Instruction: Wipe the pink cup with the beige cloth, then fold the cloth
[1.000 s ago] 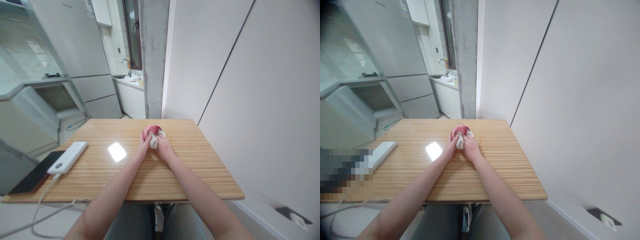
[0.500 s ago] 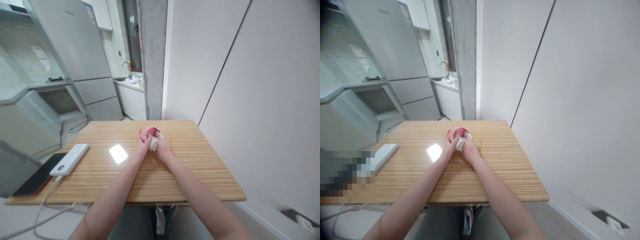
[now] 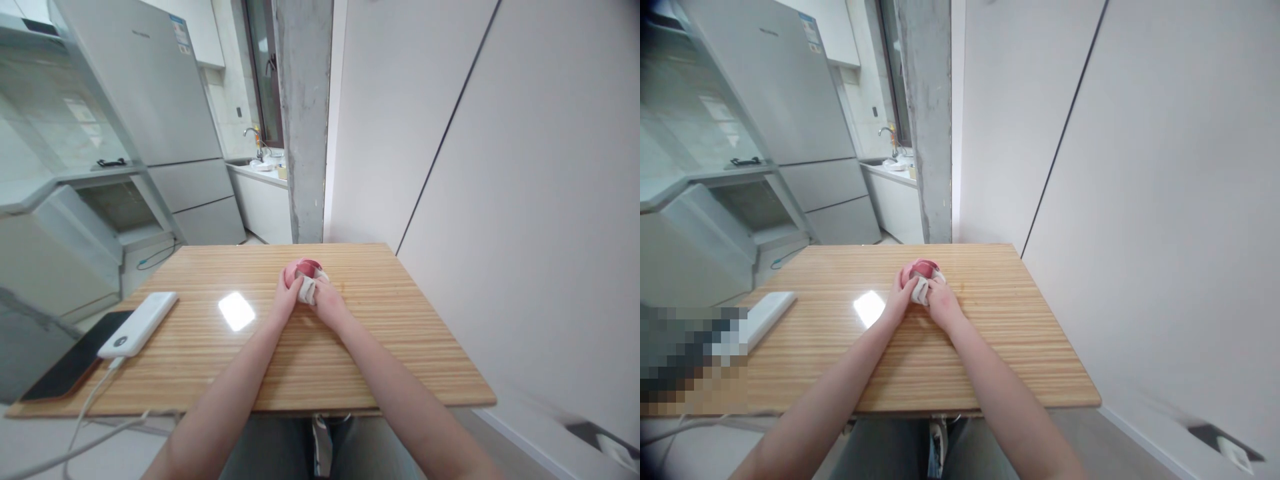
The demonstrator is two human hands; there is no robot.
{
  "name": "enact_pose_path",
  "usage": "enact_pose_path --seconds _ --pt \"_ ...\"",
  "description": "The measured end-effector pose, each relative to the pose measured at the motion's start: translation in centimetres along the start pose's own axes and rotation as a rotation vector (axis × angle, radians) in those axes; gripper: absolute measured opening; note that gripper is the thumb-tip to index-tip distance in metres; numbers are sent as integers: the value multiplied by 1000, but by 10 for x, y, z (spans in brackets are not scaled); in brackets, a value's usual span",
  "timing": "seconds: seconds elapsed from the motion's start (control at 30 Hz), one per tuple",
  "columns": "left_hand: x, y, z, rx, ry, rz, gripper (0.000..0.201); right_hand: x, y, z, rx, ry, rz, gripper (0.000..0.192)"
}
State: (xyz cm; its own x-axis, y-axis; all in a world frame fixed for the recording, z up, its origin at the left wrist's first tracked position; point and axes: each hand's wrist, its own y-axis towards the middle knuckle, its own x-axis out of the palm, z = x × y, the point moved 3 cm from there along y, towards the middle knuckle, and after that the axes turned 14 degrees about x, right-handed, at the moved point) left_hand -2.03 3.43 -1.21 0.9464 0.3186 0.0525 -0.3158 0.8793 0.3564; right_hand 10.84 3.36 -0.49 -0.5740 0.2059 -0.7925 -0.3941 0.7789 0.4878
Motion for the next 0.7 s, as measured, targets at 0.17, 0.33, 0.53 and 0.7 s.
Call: enact_pose_path --seconds 0.17,0.33,0.53,0.7 --pt "-15 13 9 74 145 -66 47 -4 1 -5 -53 -70 4 13" --pt "3 -3 7 29 -57 -25 73 -1 -3 -3 58 -62 41 17" --pt "-2 -1 17 86 175 -38 39 -2 -2 1 -41 -18 -17 21" --pt "-8 5 16 73 84 -50 65 -7 0 -3 -39 -3 4 19"
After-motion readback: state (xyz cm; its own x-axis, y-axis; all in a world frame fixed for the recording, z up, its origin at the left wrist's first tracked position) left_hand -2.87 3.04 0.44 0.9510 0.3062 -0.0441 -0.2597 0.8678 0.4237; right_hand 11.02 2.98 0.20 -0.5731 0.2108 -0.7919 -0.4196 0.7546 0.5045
